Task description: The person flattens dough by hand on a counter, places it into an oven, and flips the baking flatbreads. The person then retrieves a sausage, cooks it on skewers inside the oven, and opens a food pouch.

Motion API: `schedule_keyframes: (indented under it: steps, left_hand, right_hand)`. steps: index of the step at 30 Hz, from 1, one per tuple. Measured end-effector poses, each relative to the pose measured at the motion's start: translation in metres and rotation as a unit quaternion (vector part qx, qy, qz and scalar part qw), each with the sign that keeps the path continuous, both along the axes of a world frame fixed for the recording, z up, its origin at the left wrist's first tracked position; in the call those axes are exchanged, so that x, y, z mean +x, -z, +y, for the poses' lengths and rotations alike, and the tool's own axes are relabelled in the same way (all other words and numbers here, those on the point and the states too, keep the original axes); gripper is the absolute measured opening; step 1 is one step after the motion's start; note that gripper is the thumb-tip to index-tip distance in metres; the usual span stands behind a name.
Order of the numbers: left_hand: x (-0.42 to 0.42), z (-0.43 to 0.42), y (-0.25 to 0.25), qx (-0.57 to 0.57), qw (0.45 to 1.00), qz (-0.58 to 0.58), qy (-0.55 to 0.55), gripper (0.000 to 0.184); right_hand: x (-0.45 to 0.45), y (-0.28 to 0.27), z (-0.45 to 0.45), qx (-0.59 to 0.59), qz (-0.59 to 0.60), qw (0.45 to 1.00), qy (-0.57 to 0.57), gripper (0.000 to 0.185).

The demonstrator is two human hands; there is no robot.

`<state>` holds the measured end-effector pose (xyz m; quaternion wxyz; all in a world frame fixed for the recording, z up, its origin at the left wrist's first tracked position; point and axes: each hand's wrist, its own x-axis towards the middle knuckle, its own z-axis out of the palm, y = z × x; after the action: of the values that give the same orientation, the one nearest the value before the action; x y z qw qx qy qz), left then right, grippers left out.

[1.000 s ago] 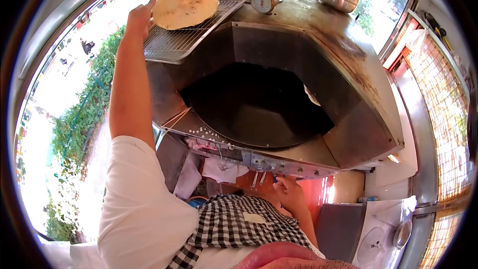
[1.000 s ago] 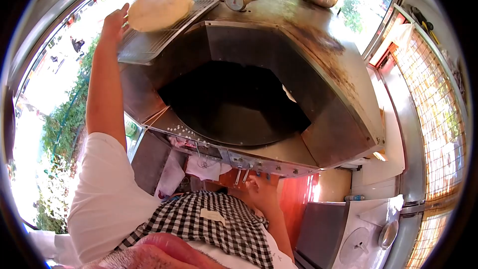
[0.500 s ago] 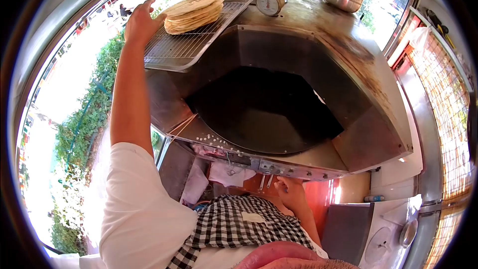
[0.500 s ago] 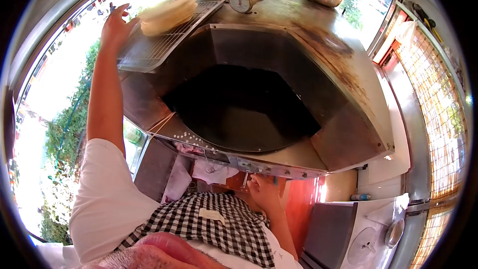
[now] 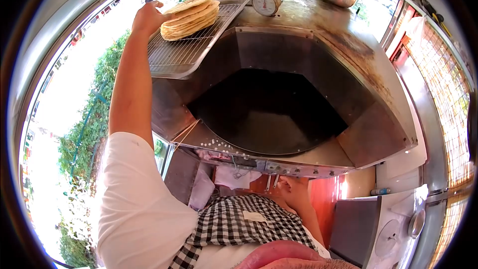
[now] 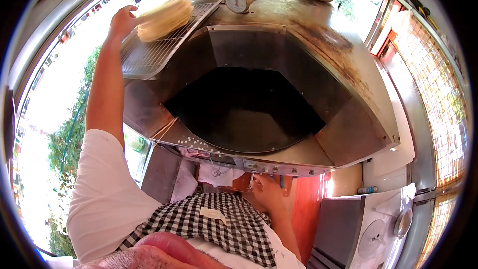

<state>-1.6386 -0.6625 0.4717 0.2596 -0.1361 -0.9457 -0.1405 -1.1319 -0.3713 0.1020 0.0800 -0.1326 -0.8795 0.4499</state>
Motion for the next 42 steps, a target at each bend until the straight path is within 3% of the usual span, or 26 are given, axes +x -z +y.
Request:
schedule_keyframes:
  steps: [5, 14, 17, 26, 30, 33, 36, 42]
  left_hand:
    - [-0.026, -0.003, 0.01, 0.001, 0.999, -0.045, 0.03, 0.064]
    - [-0.012, 0.011, -0.005, -0.154, 0.984, 0.005, 0.087, 0.056]
    - [-0.012, 0.019, -0.012, -0.249, 0.963, 0.025, 0.101, 0.062]
    - [-0.027, 0.039, -0.01, -0.355, 0.922, 0.061, 0.143, 0.073]
    - [-0.041, 0.042, -0.012, -0.343, 0.927, 0.061, 0.137, 0.071]
    - [0.013, 0.054, -0.037, -0.308, 0.944, 0.011, 0.119, 0.071]
    - [0.013, 0.053, -0.031, -0.288, 0.943, 0.026, 0.166, 0.07]
    - [0.011, 0.059, -0.025, -0.341, 0.928, 0.023, 0.151, 0.071]
  right_hand:
    - [-0.003, 0.0, -0.004, 0.008, 0.001, 1.0, 0.006, 0.025]
    - [-0.006, -0.002, -0.009, 0.014, 0.014, 1.0, 0.005, 0.028]
    - [-0.01, -0.008, -0.011, 0.024, 0.003, 1.0, -0.005, 0.029]
    - [-0.011, 0.002, -0.015, 0.005, -0.018, 1.0, -0.005, 0.032]
    - [-0.008, 0.003, -0.017, 0.001, -0.013, 1.0, 0.005, 0.032]
    - [0.001, 0.015, -0.013, 0.018, 0.002, 1.0, 0.019, 0.031]
    - [0.005, 0.004, -0.013, 0.003, -0.016, 1.0, 0.021, 0.03]
    - [0.002, 0.005, -0.012, -0.008, -0.014, 1.0, 0.006, 0.03]
